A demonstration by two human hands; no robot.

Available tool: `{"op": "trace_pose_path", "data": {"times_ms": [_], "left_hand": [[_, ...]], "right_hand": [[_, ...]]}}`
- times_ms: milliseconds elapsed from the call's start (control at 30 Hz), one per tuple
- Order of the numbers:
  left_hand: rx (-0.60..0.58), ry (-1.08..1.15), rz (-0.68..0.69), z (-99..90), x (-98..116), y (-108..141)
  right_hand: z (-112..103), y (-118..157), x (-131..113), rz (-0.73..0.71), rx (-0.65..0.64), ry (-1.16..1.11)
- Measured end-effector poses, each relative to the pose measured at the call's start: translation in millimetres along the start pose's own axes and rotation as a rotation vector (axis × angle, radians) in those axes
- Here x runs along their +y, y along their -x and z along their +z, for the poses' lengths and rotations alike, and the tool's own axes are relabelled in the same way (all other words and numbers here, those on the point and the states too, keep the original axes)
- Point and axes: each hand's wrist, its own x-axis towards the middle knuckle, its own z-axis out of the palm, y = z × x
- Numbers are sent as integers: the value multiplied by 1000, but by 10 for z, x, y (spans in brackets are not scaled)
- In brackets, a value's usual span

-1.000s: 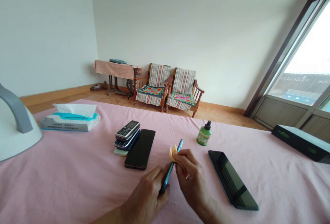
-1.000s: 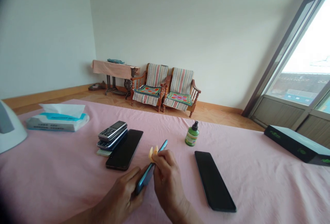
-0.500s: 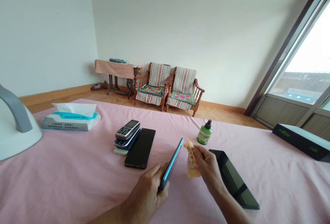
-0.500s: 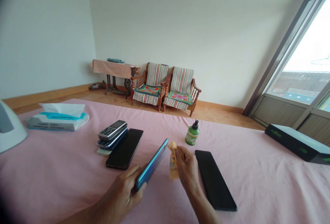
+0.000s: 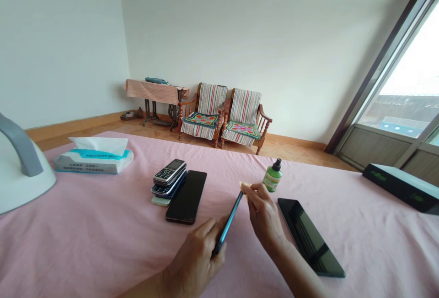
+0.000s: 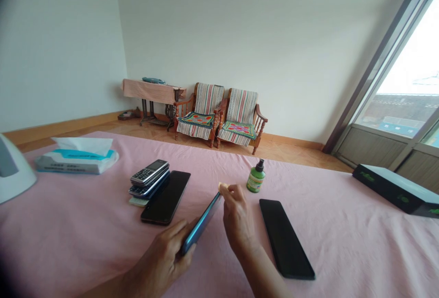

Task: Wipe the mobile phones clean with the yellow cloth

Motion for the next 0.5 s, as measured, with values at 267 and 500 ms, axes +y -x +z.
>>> {"op": "trace_pose_path", "data": {"times_ms": [267,500], "left_hand": [[46,19,-30,48,-68,24],[27,16,-11,48,-45,18]], "right_hand": [[39,282,-301,-91,-109,-147],[33,81,-175,-16,-70,-41]]}}
